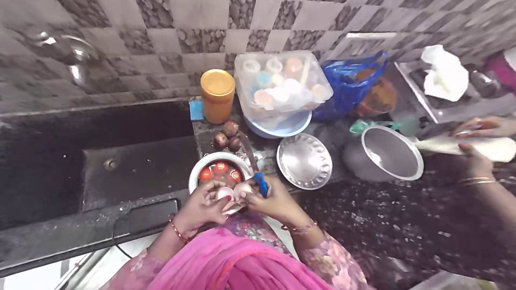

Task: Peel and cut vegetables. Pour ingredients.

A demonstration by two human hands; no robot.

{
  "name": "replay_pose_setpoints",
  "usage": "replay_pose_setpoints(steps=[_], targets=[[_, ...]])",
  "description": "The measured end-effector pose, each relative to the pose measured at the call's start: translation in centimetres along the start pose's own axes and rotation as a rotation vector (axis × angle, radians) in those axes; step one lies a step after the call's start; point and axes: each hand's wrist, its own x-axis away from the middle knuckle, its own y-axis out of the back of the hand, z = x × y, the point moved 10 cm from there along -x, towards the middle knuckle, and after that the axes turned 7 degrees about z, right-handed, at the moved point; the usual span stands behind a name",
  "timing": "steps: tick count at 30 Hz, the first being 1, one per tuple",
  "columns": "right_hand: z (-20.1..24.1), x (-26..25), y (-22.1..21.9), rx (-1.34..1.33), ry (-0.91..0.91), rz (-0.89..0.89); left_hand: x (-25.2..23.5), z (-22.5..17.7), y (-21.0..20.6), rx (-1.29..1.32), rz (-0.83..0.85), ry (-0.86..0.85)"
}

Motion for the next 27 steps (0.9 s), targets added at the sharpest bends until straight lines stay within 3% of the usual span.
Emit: replay_pose_setpoints(steps=[5,10,12,14,17,23,27], targets=[[-0.9,1.3,1.3,-0.38,0.011,-0.115,0.0,-0.7,0.0,0.156,0.114,-0.103],[-2.9,2.9,4.7,-0.518,0.001,-0.33,0.1,-0.2,1.0,0.191,0.007,-0.126],[-3.9,3.5,6.9,-0.389,-0.008,-0.436,0.2,-0.2,1.7,0.177,-0.07,-0.12],[-5.1,3.7,8.8,-0.031,-0.057,-0.499,0.5,-0.3,2.2,0.125,-0.107,-0.121],[-7.8,3.0,8.3,0.349,-0.2,-0.444,0.7,0.1,2.5,0.051,-0.122,-0.106],[-11.0,0.7,4.9,0.495,-0.428,-0.253,0.5,0.6,1.9,-0.012,-0.151,-0.002],[-11.2,0.8,5.0,0.503,-0.406,-0.278,0.7,0.3,1.7,-0.031,-0.171,-0.053]])
